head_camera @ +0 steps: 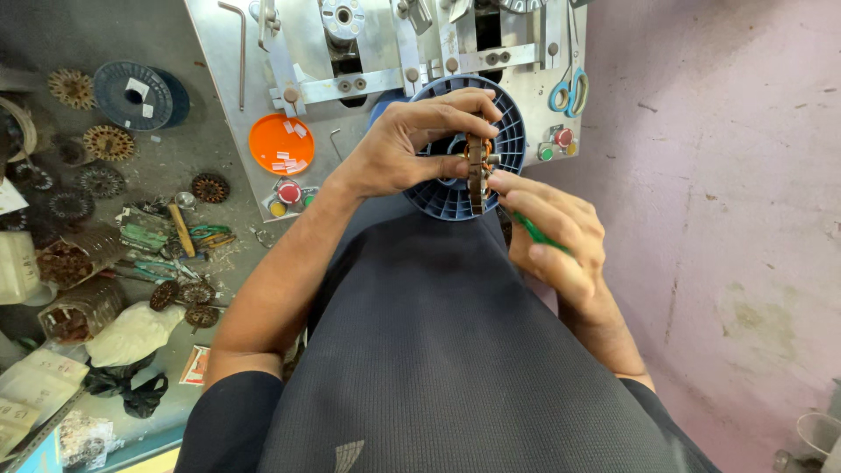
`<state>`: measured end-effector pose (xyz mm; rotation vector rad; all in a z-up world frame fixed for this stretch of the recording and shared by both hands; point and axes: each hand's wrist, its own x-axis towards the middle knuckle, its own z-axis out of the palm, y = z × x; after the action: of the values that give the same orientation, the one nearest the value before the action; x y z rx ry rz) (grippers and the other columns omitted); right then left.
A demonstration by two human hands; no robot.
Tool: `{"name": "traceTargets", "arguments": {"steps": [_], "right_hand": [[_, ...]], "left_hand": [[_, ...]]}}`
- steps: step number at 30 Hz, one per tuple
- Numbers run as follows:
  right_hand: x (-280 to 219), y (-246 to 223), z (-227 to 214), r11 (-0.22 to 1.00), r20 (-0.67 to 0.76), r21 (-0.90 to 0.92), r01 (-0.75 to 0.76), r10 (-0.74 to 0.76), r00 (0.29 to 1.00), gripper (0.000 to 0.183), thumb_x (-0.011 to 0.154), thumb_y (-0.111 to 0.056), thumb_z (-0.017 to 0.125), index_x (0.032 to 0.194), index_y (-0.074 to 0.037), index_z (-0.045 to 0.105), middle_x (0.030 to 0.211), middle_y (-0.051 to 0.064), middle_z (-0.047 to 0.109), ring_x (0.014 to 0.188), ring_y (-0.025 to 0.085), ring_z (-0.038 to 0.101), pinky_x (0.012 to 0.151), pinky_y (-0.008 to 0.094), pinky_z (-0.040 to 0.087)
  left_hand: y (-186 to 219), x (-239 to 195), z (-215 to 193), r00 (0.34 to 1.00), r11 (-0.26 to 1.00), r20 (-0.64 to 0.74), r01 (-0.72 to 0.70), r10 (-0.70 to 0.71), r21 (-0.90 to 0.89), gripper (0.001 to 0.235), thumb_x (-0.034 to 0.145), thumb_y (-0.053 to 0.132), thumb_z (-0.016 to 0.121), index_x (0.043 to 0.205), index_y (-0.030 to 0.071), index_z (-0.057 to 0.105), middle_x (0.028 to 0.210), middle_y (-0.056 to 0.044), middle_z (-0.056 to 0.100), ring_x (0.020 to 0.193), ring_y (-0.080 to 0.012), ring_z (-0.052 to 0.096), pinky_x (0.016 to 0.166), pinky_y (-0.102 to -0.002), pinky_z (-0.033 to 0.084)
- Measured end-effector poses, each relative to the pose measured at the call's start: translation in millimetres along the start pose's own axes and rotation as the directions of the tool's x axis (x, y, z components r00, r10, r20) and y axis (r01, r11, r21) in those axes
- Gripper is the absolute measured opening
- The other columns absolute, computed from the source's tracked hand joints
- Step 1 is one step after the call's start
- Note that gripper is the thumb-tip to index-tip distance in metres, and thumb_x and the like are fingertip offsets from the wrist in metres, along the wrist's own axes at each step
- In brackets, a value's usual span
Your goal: The person uses a screwdriver to adjust and secure small white insulating pieces on a copper-wound rotor held in a blue jig. They repeatedly pick up pieces from an orange tray, insert them into slots on the rotor, and tighten them with the screwdriver. The person also uses scissors briefly at the start to trim a wire.
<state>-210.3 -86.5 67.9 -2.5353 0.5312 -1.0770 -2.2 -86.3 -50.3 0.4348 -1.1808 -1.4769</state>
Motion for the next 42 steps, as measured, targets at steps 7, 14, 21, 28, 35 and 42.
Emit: {"name": "traceTargets", "arguments": {"steps": [7, 14, 21, 28, 35, 42], "right_hand": [[-2.8, -8.0, -11.7, 0.922, 0.095, 0.090, -0.376, 0.368, 0.925, 0.054, 0.100, 0.020, 0.068, 0.111, -0.008, 0.023, 0.116, 0.023, 0.060, 0.102, 0.034, 0.076, 0.082, 0.033, 0.067], [6.9, -16.3, -14.3, 0.809, 0.002, 0.281, -0.517, 0.538, 0.843, 0.055, 0.105, 0.019, 0.065, 0.123, -0.011, 0.023, 0.118, 0.019, 0.056, 0.104, 0.025, 0.073, 0.093, 0.036, 0.068], [7.7, 2.9, -12.0, 0.786, 0.010, 0.294, -0.543, 0.566, 0.824, 0.058, 0.109, 0.024, 0.064, 0.125, -0.011, 0.021, 0.121, 0.018, 0.053, 0.101, 0.023, 0.068, 0.096, 0.040, 0.066], [45.1, 13.3, -22.0, 0.717, 0.236, 0.262, -0.646, 0.601, 0.763, 0.058, 0.097, 0.022, 0.064, 0.128, -0.008, 0.026, 0.115, 0.013, 0.053, 0.096, 0.019, 0.069, 0.085, 0.036, 0.064], [32.9, -12.8, -7.5, 0.976, 0.205, -0.122, -0.179, 0.201, 0.958, 0.056, 0.083, 0.023, 0.068, 0.108, -0.008, 0.028, 0.101, 0.019, 0.063, 0.080, 0.035, 0.074, 0.070, 0.041, 0.062], [-7.0, 5.9, -30.8, 0.901, -0.287, 0.205, -0.383, 0.429, 0.856, 0.051, 0.115, 0.017, 0.059, 0.136, -0.014, 0.023, 0.118, 0.021, 0.054, 0.093, 0.035, 0.075, 0.084, 0.044, 0.067]], "left_hand": [[-3.2, -3.1, 4.4, 1.000, 0.999, -0.006, -0.030, 0.030, 0.039, 0.045, 0.091, 0.000, 0.084, 0.134, 0.006, 0.069, 0.147, -0.008, 0.061, 0.149, -0.0235, 0.050, 0.128, -0.039, 0.043], [6.8, -4.1, 8.6, 0.998, 0.992, -0.036, -0.052, 0.056, 0.115, 0.038, 0.100, -0.002, 0.075, 0.136, 0.006, 0.068, 0.151, -0.009, 0.061, 0.145, -0.0231, 0.053, 0.127, -0.038, 0.041], [5.1, -2.8, 11.2, 0.996, 0.987, -0.066, -0.054, 0.064, 0.150, 0.038, 0.096, -0.004, 0.076, 0.131, 0.006, 0.070, 0.145, -0.009, 0.063, 0.143, -0.0248, 0.057, 0.125, -0.039, 0.047], [10.8, -3.9, 15.0, 0.994, 0.970, -0.089, -0.045, 0.068, 0.238, 0.035, 0.096, 0.000, 0.077, 0.130, 0.007, 0.069, 0.144, -0.009, 0.064, 0.141, -0.0242, 0.060, 0.121, -0.037, 0.050], [17.1, -12.2, 23.1, 0.955, 0.892, -0.242, -0.045, 0.171, 0.450, 0.041, 0.091, 0.010, 0.082, 0.130, 0.008, 0.068, 0.144, -0.011, 0.062, 0.138, -0.0271, 0.059, 0.117, -0.036, 0.051], [-0.9, -98.4, -31.4, 0.597, 0.532, -0.774, 0.594, 0.212, 0.604, 0.013, 0.091, 0.005, 0.077, 0.103, 0.005, 0.072, 0.093, -0.009, 0.067, 0.078, -0.0229, 0.066, 0.074, -0.038, 0.054]]}}
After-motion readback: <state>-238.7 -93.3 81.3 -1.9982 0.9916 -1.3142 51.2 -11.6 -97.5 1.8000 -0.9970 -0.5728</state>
